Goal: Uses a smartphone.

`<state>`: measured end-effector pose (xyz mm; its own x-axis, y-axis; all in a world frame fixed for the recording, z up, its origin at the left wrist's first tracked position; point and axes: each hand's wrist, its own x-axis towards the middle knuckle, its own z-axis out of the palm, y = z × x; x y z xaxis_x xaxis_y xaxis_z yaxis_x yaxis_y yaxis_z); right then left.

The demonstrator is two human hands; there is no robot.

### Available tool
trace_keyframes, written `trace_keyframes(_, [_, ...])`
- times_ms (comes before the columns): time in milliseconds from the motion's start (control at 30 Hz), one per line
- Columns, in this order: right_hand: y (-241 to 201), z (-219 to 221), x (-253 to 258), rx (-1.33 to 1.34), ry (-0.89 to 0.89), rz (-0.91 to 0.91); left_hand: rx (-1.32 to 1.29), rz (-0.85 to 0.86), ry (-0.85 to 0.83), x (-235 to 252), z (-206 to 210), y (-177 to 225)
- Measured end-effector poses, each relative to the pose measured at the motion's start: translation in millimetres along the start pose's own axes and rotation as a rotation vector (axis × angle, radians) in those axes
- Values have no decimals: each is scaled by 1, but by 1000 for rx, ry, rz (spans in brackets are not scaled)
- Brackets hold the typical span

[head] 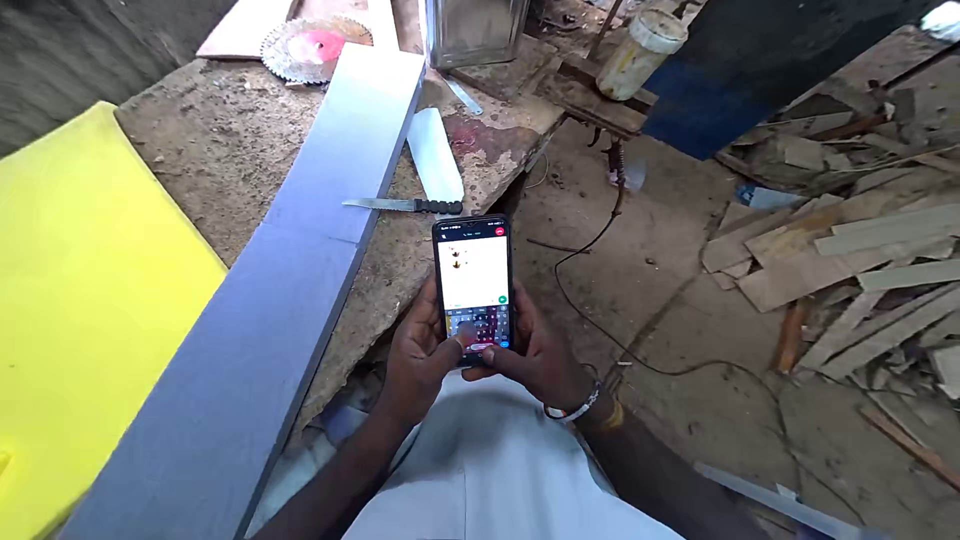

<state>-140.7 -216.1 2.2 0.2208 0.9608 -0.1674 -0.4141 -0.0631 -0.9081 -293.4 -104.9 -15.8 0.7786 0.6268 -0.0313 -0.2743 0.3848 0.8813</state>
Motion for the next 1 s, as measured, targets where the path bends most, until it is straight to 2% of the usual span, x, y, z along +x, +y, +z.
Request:
trace_keyframes(300, [6, -10, -2, 189, -71, -49, 5, 2, -40, 3, 2, -1])
trace_keyframes(567, [7, -12, -5, 202, -84, -48, -18, -3, -47, 1, 3, -2])
trace_keyframes(1000, [-2, -2, -6, 32, -1, -11, -4, 15, -39, -3, 4, 0])
